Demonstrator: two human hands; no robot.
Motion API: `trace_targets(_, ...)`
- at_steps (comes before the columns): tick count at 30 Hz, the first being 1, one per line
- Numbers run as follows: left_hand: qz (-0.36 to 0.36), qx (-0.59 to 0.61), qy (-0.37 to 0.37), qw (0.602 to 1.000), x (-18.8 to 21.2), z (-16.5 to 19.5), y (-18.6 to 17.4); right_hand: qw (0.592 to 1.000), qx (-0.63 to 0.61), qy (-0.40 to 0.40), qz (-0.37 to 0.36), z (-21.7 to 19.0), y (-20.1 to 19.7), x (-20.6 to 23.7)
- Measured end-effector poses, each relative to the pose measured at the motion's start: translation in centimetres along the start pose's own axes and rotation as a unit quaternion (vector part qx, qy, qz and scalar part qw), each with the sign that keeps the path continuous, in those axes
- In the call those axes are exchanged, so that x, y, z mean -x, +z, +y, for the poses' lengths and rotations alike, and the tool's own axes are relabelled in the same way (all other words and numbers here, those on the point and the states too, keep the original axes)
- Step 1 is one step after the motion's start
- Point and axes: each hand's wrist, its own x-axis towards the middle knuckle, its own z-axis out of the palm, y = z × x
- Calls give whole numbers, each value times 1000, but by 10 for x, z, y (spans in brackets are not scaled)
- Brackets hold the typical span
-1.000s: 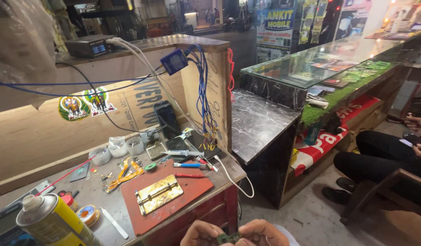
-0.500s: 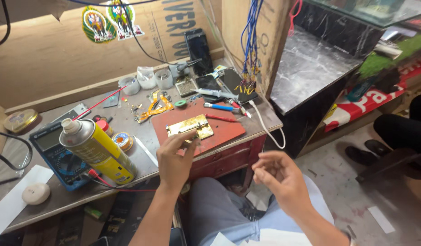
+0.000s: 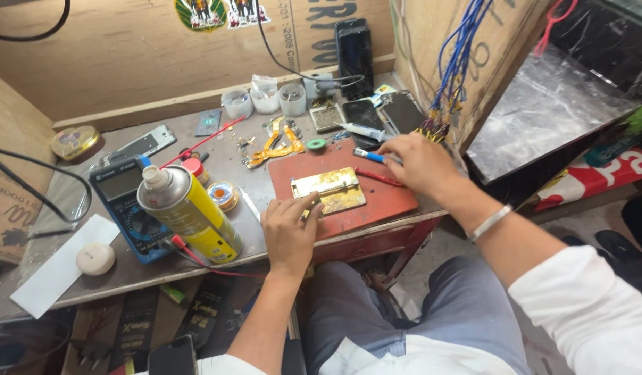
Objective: The person sits at a repair workbench and solders components on a small green circuit board held in a metal jig, using a soldering iron in one hand and tweezers in the other. They reposition the board, work on different points, and finally lift the board from the holder.
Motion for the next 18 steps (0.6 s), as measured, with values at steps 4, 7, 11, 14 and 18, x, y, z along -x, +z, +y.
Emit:
trace_targets(4, -8, -12, -21, 1000, 4, -5, 3, 996, 37, 39, -65, 4, 13, -10)
trace_targets(7, -15, -20, -57, 998, 4, -8, 5, 998, 6, 41, -57, 1, 15, -9)
trace_targets(11, -26, -40, -89, 995, 4, -7, 5, 998, -7, 44, -52, -9, 7, -10)
trace_targets(14, -29, -41, -83, 995, 3, -6, 3, 999, -19, 28, -24, -20, -3, -8)
trace_targets(18, -27, 9, -75, 997, 1, -4, -7, 986, -153, 58, 31, -29, -14, 0)
